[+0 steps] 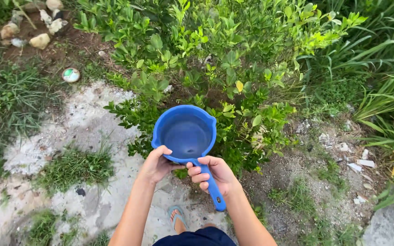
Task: The recorder uses a blue dipper to water various plants and bushes in an outdoor garden area using water from a blue bucket.
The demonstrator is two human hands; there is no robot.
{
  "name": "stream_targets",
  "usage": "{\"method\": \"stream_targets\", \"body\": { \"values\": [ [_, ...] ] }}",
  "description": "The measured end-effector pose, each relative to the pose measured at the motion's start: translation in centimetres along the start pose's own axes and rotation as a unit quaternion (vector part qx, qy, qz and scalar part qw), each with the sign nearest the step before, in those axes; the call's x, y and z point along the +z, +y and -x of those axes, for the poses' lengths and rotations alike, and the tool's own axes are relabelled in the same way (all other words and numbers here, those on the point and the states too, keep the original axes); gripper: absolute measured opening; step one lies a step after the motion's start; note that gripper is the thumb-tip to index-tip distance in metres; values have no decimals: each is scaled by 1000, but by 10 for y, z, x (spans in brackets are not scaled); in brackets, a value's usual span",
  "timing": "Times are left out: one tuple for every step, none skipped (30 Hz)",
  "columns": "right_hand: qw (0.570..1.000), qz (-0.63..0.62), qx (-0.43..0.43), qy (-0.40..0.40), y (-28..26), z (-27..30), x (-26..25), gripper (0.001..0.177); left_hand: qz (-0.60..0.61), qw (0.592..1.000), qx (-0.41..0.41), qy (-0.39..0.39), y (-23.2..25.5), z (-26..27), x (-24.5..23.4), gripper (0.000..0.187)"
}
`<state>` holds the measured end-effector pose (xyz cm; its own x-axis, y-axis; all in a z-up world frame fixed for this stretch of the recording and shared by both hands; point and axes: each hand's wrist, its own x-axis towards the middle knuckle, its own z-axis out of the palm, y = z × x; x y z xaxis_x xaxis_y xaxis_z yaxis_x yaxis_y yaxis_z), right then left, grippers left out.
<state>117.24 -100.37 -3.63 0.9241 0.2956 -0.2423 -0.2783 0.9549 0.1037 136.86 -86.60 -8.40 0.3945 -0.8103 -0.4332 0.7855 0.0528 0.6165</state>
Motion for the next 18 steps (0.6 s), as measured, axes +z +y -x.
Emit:
{"method": "stream_targets", "body": {
  "values": [
    [1000,-4,-2,3,-2,-3,-1,32,2,1000,-6,0,3,-7,-2,48],
    [999,-9,-7,-35,-4,-6,-3,30,-2,1000,-13,-13,5,-14,-5,49],
    [997,-13,-11,-74,-8,-9,-3,29,-6,999,-19,-28,8,-22,-6,51],
    [997,-15,-13,-71,-8,-9,-2,29,-5,999,-23,-28,9,-27,-4,51],
    [998,9,-49,-26,-9,-11,1,28,-7,999,-34,-24,13,-33,-1,51],
    [996,32,-84,20,-10,-13,4,28,-10,999,-46,-20,17,-39,2,51],
    [996,33,-85,19,-12,-15,4,28,-10,999,-45,-21,19,-46,4,51],
    [988,87,-120,49,-14,-16,3,21,-18,999,-43,-23,21,-53,5,52],
    [975,140,-154,81,-16,-16,2,14,-24,999,-42,-24,20,-60,7,54],
    [974,141,-155,81,-22,-18,3,14,-24,999,-42,-25,24,-61,16,54],
    [970,146,-177,86,-24,-17,4,12,-34,999,-36,-17,26,-59,25,56],
    [964,151,-200,90,-27,-16,5,12,-45,999,-29,-9,28,-57,35,58],
    [964,156,-199,88,-32,-16,9,12,-44,999,-25,-11,32,-62,43,58],
    [963,155,-201,90,-37,-16,14,11,-76,997,-26,-3,36,-67,51,66],
    [963,152,-203,94,-40,-15,17,10,-107,994,-29,6,38,-70,58,74],
    [963,154,-203,94,-46,-16,21,10,-106,994,-28,6,34,-81,53,74],
    [955,161,-220,115,-51,-16,24,9,-187,982,1,35,29,-91,48,72],
    [947,168,-237,136,-56,-16,26,8,-267,961,30,65,24,-102,42,71]
  ]
}}
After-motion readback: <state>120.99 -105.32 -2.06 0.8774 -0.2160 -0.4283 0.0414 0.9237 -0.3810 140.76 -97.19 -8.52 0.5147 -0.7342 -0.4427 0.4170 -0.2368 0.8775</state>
